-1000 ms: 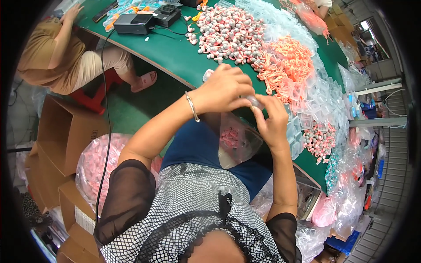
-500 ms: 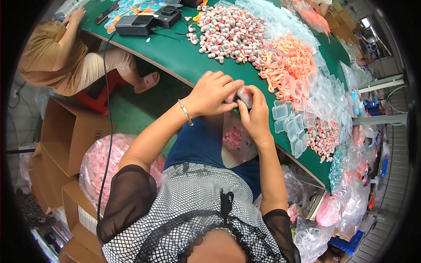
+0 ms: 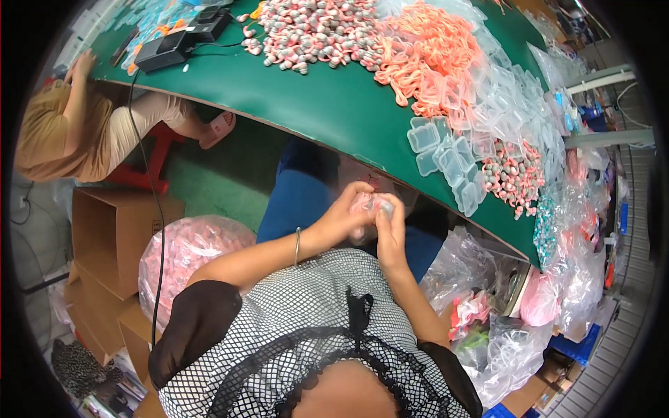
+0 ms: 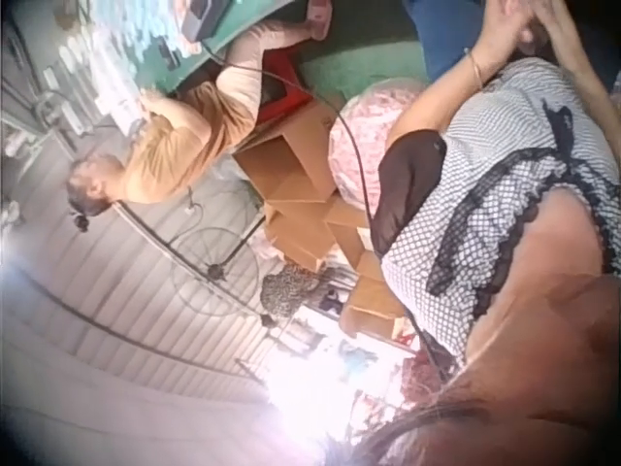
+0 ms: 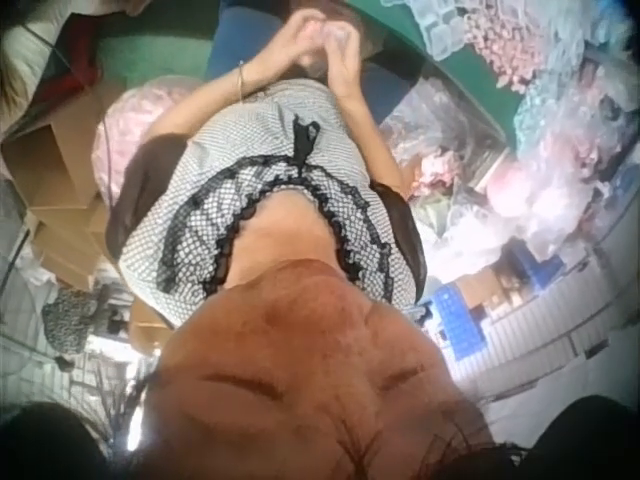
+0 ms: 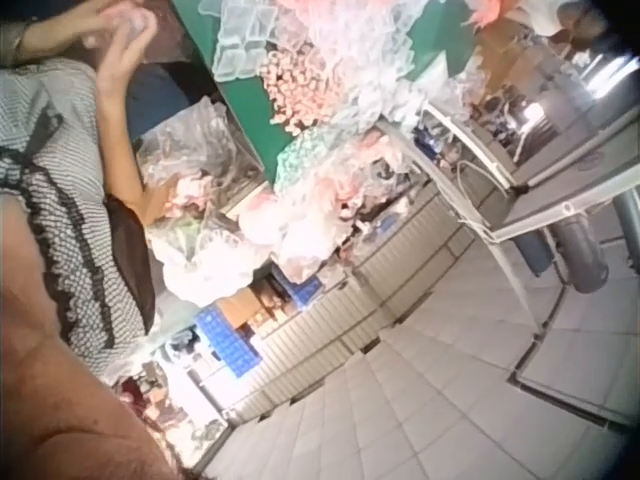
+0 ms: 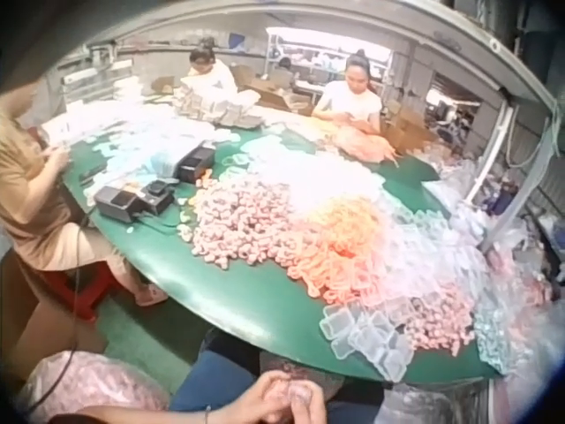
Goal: Packing small pink and white decorative balls and pink string into plastic boxes.
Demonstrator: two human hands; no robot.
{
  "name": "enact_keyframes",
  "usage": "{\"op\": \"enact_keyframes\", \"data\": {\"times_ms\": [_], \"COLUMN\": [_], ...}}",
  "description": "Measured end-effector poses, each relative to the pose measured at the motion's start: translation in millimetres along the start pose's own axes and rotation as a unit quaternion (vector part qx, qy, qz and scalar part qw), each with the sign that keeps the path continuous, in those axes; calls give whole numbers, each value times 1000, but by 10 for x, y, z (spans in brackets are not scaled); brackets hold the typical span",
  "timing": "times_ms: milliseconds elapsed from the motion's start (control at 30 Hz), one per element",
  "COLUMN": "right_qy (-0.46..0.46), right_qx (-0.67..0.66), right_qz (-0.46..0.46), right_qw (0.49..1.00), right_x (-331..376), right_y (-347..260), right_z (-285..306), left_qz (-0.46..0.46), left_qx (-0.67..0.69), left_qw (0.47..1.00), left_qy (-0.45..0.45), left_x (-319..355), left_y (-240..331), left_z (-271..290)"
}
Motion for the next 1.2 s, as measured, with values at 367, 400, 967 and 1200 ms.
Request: {"op": "enact_keyframes", "data": {"times_ms": [367,400,967,1200], "right_qy": [14,65,154,25], "right_qx": [-209,-251,-170,15], "right_qz": [-349,-345,-262,-229], "right_qw": [914,902,937,973], "right_x": [-426,-484,133,102], "right_y": [1577,1524,1213,1108], "right_z": [512,426,851,773], "left_qz": [441,128,-17,38], "left_qx": [182,-66,-480,-554], "left_qw": [878,965,767,770], "left_qy": [-27,-218,-425,-313], "left_x": [-585,-748,-1418,-919], "left_y": [-2221,-2273,-1445,-1883], "left_z": [429,532,-260,-398]}}
Point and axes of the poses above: each hand's wrist, its own x-axis away from the middle knuckle, its own z-axis out of the back of the hand, y = z × x, the point moved 4 cm from there along -x, towards the middle knuckle, and after that the axes turned 10 degrees about -z, right-handed, at the moved point
